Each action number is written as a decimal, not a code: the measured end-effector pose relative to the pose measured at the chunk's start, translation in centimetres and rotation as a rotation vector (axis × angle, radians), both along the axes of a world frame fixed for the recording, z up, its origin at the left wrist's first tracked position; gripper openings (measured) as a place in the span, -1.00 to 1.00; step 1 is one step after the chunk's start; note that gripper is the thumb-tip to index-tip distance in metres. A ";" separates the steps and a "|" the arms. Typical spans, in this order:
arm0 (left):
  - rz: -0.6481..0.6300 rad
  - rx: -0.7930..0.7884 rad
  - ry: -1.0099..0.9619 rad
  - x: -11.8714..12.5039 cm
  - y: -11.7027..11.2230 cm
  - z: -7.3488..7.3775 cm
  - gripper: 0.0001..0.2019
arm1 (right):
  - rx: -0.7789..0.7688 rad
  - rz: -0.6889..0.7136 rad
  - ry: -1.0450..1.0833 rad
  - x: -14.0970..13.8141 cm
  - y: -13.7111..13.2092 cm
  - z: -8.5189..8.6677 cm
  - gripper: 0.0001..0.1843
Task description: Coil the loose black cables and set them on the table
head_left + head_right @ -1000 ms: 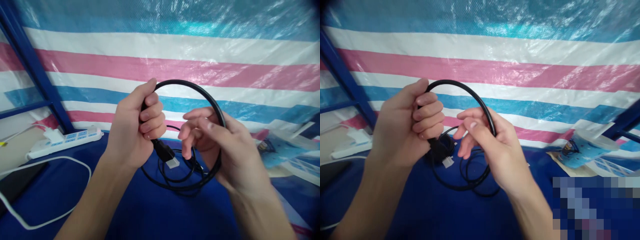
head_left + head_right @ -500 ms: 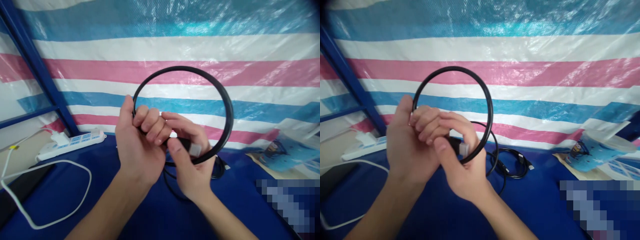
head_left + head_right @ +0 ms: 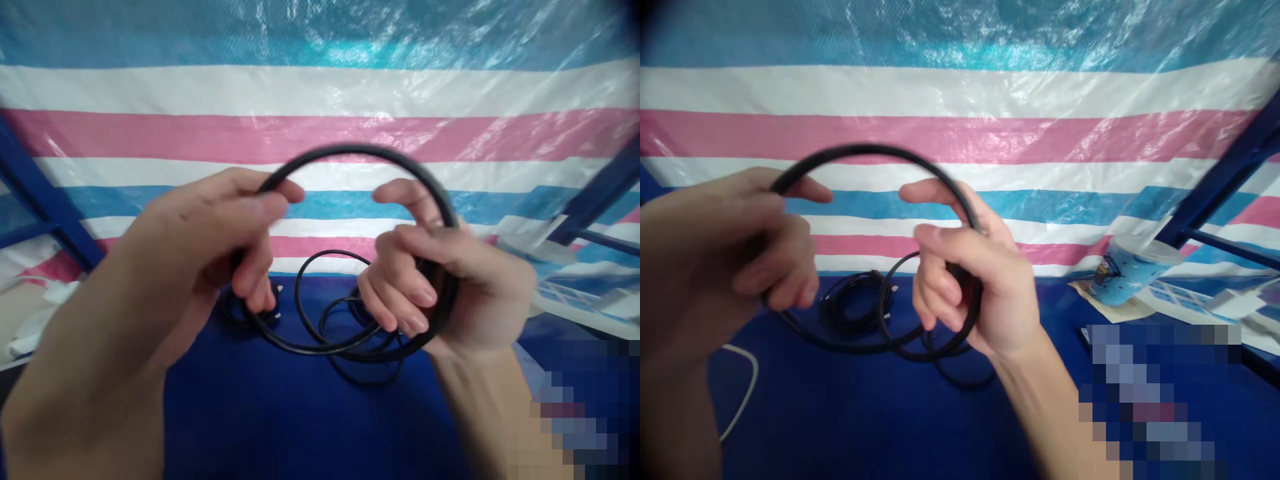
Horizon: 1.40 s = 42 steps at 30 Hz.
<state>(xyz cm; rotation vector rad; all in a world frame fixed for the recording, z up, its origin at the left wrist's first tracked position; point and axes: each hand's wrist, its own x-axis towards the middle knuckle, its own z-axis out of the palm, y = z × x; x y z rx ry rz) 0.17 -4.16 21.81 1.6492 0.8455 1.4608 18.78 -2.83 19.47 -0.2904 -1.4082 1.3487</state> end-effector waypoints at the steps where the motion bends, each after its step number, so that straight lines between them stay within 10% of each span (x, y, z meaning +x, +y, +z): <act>1: -0.020 0.023 0.094 -0.2 -0.1 0.0 -0.83 | -0.009 -0.031 -0.100 0.1 0.0 -0.1 -0.77; 10: -0.131 -0.120 0.707 1.4 0.0 -1.1 -0.83 | 0.281 -0.009 -0.745 -0.8 0.6 -1.1 -0.57; 15: -0.188 -0.088 0.666 0.9 0.8 -1.3 -0.91 | 0.243 -0.076 -0.844 -0.2 1.1 -1.4 0.12; 20: -0.186 -0.028 0.352 1.7 1.1 -1.6 -0.91 | 0.477 -0.347 -0.677 0.2 1.6 -1.2 0.13; 27: -0.239 0.011 0.271 2.0 0.9 -1.6 -0.87 | 0.472 -0.256 -0.680 -0.3 1.1 -1.5 0.21; 31: -0.126 0.014 0.216 1.5 1.4 -1.5 -0.89 | 0.397 -0.353 -0.626 -0.5 1.5 -1.6 0.06; 37: 0.135 0.000 -0.201 0.9 3.0 -1.5 -0.91 | 0.065 -0.404 -0.420 -0.9 2.5 -1.3 -0.89; 42: 0.059 -0.118 0.092 0.3 3.4 -2.1 -0.85 | 0.015 -0.376 -0.416 0.0 2.5 -1.0 -0.91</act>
